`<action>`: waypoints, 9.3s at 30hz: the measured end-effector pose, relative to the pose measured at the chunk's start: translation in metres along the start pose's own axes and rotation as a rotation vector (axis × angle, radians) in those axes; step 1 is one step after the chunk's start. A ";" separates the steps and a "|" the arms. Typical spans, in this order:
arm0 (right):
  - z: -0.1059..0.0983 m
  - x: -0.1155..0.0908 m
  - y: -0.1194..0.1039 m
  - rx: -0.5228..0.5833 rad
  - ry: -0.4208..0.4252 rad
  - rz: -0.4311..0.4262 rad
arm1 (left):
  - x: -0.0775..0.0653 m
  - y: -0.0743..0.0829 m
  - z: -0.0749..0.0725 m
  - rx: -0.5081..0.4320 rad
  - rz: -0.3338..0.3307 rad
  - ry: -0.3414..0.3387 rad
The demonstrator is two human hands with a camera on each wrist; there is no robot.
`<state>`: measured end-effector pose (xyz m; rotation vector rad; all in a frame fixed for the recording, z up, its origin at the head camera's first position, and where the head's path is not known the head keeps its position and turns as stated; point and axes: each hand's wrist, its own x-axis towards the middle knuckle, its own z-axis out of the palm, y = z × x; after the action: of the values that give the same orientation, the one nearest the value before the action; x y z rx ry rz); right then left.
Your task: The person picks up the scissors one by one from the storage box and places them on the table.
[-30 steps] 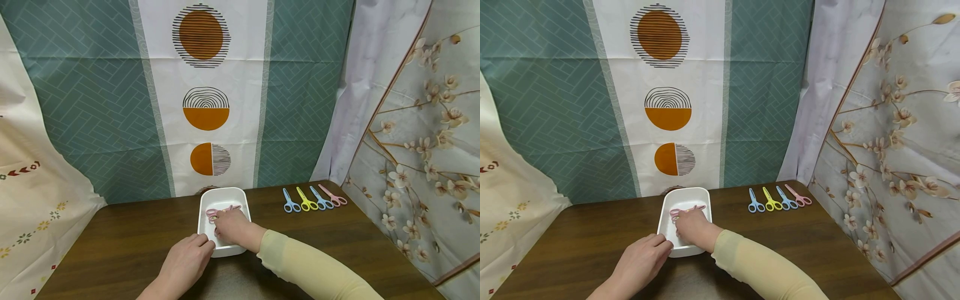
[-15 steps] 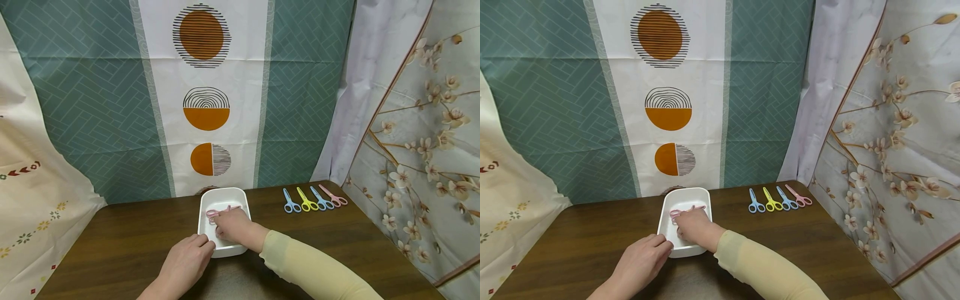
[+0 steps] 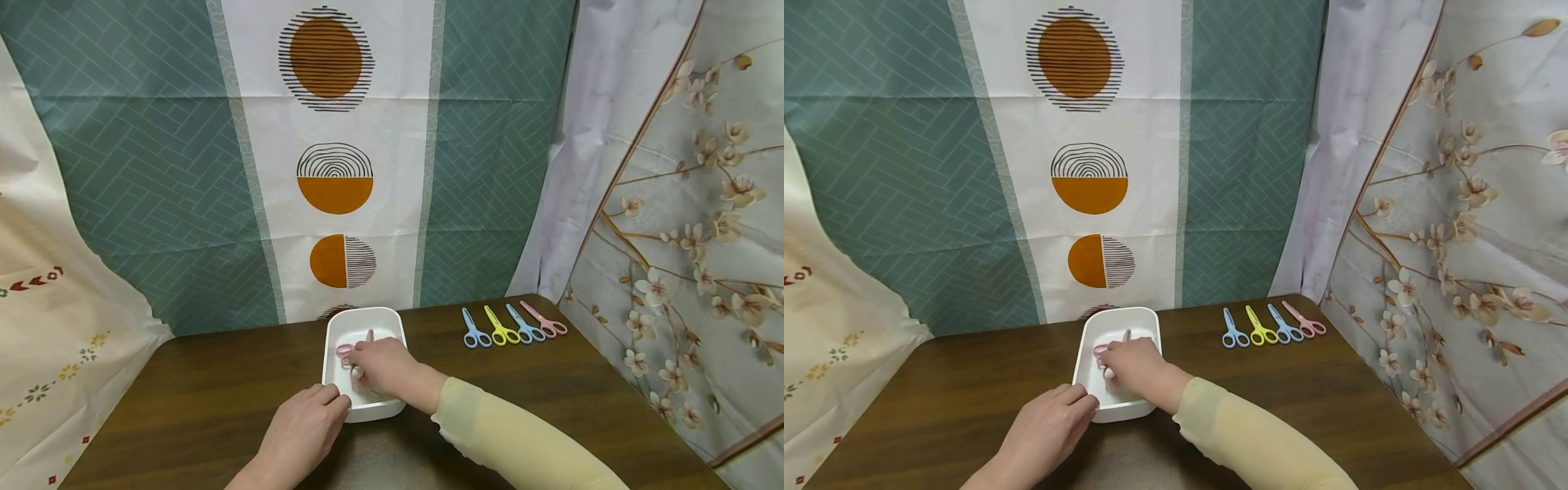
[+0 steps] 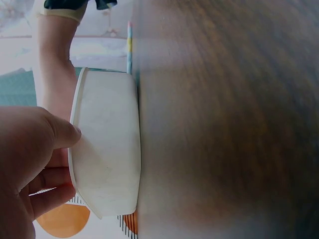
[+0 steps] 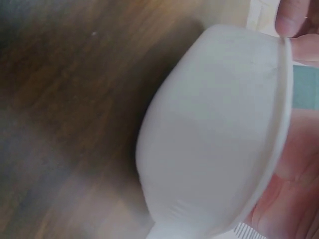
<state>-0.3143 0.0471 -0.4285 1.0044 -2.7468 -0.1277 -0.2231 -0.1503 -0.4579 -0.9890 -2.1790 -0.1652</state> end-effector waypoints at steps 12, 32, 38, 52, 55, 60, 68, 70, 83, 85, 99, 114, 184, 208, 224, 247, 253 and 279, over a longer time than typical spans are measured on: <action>-0.019 -0.020 0.005 0.059 0.080 -0.001 | 0.001 0.001 -0.002 0.004 -0.003 -0.006; -0.035 -0.058 0.024 0.087 0.240 -0.028 | 0.001 0.002 -0.005 0.005 -0.029 -0.055; -0.036 -0.072 0.033 0.099 0.243 -0.001 | 0.001 0.003 -0.005 -0.001 -0.038 -0.072; -0.035 -0.099 0.062 0.143 0.346 0.030 | 0.000 0.003 -0.006 -0.008 -0.042 -0.059; -0.033 -0.107 0.068 0.145 0.350 0.036 | 0.000 0.002 -0.006 -0.002 -0.039 -0.059; -0.031 -0.121 0.077 0.144 0.351 0.045 | 0.001 0.002 -0.006 0.001 -0.038 -0.059; -0.023 -0.140 0.085 0.149 0.277 0.046 | 0.001 0.001 -0.007 0.006 -0.043 -0.071; -0.021 -0.143 0.086 0.147 0.250 0.032 | 0.001 0.000 -0.006 0.007 -0.044 -0.069; -0.010 -0.155 0.085 0.194 0.042 -0.068 | 0.001 0.001 -0.006 -0.002 -0.056 -0.080; -0.008 -0.155 0.086 0.205 0.026 -0.071 | 0.001 0.001 -0.006 -0.001 -0.055 -0.079; 0.001 -0.161 0.086 0.161 0.027 -0.084 | 0.001 0.002 -0.006 -0.008 -0.055 -0.078; 0.003 -0.173 0.082 0.144 0.060 -0.078 | -0.001 0.002 -0.005 -0.012 -0.060 -0.091; -0.006 -0.231 0.085 0.080 -0.029 0.146 | 0.003 0.001 -0.006 -0.013 -0.048 -0.067; -0.015 -0.272 0.120 0.176 -0.117 0.397 | 0.001 0.001 -0.004 -0.014 -0.034 -0.043; -0.018 -0.297 0.146 0.221 -0.161 0.513 | 0.002 0.000 -0.004 -0.009 -0.037 -0.062; -0.007 -0.330 0.203 0.252 -0.179 0.637 | 0.003 0.000 -0.004 0.000 -0.037 -0.065; -0.005 -0.330 0.209 0.253 -0.163 0.645 | 0.003 0.000 -0.004 0.000 -0.038 -0.064; -0.002 -0.328 0.220 0.255 -0.157 0.665 | 0.003 0.000 -0.002 -0.011 -0.021 -0.028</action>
<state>-0.2079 0.4269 -0.4481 0.0797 -3.1297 0.2647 -0.2230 -0.1498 -0.4544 -0.9808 -2.2167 -0.1738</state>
